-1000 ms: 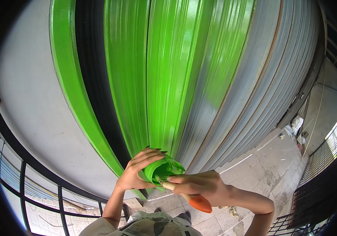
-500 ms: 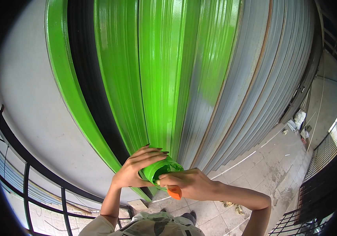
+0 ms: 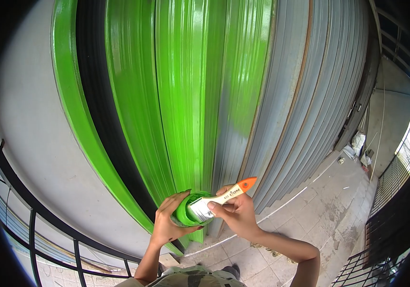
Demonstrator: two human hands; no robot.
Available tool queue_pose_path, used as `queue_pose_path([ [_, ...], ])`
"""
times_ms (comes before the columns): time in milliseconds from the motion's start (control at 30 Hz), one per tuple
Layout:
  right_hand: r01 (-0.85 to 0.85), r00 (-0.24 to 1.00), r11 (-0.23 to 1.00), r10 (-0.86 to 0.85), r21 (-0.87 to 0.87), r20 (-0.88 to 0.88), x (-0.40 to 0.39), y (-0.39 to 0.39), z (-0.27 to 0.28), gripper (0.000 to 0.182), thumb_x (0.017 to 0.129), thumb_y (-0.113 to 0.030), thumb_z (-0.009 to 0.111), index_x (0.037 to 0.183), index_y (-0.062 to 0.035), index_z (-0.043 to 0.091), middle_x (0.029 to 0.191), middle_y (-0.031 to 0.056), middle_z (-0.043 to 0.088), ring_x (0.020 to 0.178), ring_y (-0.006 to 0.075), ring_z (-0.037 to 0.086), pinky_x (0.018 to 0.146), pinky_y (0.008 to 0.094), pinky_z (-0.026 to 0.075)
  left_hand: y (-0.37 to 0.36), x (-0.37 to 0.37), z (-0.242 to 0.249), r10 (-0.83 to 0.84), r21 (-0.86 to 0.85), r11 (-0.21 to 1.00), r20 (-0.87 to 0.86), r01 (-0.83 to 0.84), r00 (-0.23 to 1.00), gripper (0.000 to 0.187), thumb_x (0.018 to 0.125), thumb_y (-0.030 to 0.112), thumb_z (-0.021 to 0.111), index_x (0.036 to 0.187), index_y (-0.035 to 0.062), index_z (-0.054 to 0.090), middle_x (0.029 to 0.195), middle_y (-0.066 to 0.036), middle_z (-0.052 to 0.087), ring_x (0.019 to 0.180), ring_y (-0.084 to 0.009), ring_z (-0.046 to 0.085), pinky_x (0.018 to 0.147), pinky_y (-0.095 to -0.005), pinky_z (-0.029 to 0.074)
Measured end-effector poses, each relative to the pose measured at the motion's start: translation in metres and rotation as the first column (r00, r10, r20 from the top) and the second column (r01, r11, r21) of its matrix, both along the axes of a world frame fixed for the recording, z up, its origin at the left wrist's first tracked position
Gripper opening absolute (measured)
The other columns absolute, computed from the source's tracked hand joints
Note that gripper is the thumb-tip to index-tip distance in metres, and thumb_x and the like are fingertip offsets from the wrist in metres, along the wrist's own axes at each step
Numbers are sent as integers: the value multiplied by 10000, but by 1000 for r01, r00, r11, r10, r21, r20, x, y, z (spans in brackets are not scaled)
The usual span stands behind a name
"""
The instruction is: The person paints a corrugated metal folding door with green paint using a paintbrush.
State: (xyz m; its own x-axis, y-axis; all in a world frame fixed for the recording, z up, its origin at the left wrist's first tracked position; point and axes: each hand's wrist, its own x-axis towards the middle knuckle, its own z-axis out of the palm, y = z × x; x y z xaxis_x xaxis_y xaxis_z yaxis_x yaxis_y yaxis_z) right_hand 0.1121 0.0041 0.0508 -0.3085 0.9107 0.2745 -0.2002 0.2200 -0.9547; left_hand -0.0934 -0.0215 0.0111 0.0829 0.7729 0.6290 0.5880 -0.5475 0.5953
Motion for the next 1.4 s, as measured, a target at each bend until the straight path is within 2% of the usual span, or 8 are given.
queue_pose_path([
  [333, -13, 994, 947, -24, -320, -110, 10, 19, -15, 303, 853, -70, 714, 1068, -62, 501, 962, 99, 674, 881, 165, 681, 683, 306, 617, 7, 3, -18, -30, -49, 998, 1, 30, 1000, 877, 487, 232, 932, 1251, -16, 580, 1182, -183, 644, 1086, -313, 623, 971, -405, 477],
  [633, 103, 974, 955, -153, -278, -165, 2, 15, -21, 297, 852, -62, 714, 1061, -61, 504, 958, 99, 682, 864, 170, 690, 678, 306, 618, 11, -17, -43, 28, -57, 998, 56, -25, 998, 941, 464, 282, 945, 1260, -45, 563, 1122, -197, 666, 1032, -303, 660, 934, -398, 504],
  [800, 336, 911, 942, -325, 2, -254, 20, 42, 14, 276, 868, -15, 679, 1075, -24, 497, 955, 132, 688, 851, 195, 704, 686, 301, 609, 21, -6, -44, 17, -95, 995, 169, -1, 985, 911, 488, 277, 940, 1247, -64, 567, 1101, -178, 683, 1020, -245, 674, 931, -363, 512],
  [867, 468, 883, 761, -375, 451, -284, 25, 67, 27, 222, 876, -2, 664, 1046, -12, 521, 960, 127, 699, 837, 207, 707, 682, 296, 600, 21, -6, -45, -3, -113, 993, 204, 26, 979, 898, 496, 273, 936, 1241, -70, 570, 1104, -171, 685, 1026, -229, 671, 940, -357, 508],
  [967, 292, 788, 135, -595, 947, -158, 20, 102, 55, 179, 866, 20, 655, 1004, -14, 547, 999, 126, 708, 793, 206, 712, 634, 290, 594, 22, -6, -46, -28, -139, 988, 244, 64, 969, 891, 499, 270, 933, 1236, -78, 572, 1109, -166, 685, 1036, -219, 667, 954, -355, 501],
  [1100, -161, 667, 88, -725, 983, 175, 20, 137, 50, 220, 801, 49, 652, 983, -39, 565, 1084, 125, 693, 824, 234, 720, 545, 294, 597, 22, -5, -50, -51, -157, 983, 272, 97, 961, 900, 495, 272, 935, 1238, -83, 571, 1103, -165, 687, 1035, -219, 667, 963, -355, 495],
  [1267, -335, 606, -151, -791, 930, 90, 10, 181, 114, 160, 827, 9, 627, 950, -72, 563, 1092, 113, 691, 869, 241, 718, 553, 297, 608, 20, -6, -56, -63, -179, 977, 266, 113, 962, 908, 491, 270, 937, 1243, -80, 569, 1101, -164, 688, 1038, -219, 666, 974, -355, 489],
  [1400, -317, 597, -405, -788, 858, -151, 3, 172, 168, 129, 835, -40, 640, 925, -80, 556, 1085, 123, 689, 876, 245, 717, 582, 290, 621, 22, -5, -57, -68, -198, 972, 271, 125, 960, 913, 479, 251, 934, 1250, -72, 567, 1102, -161, 689, 1038, -214, 667, 974, -354, 491],
])
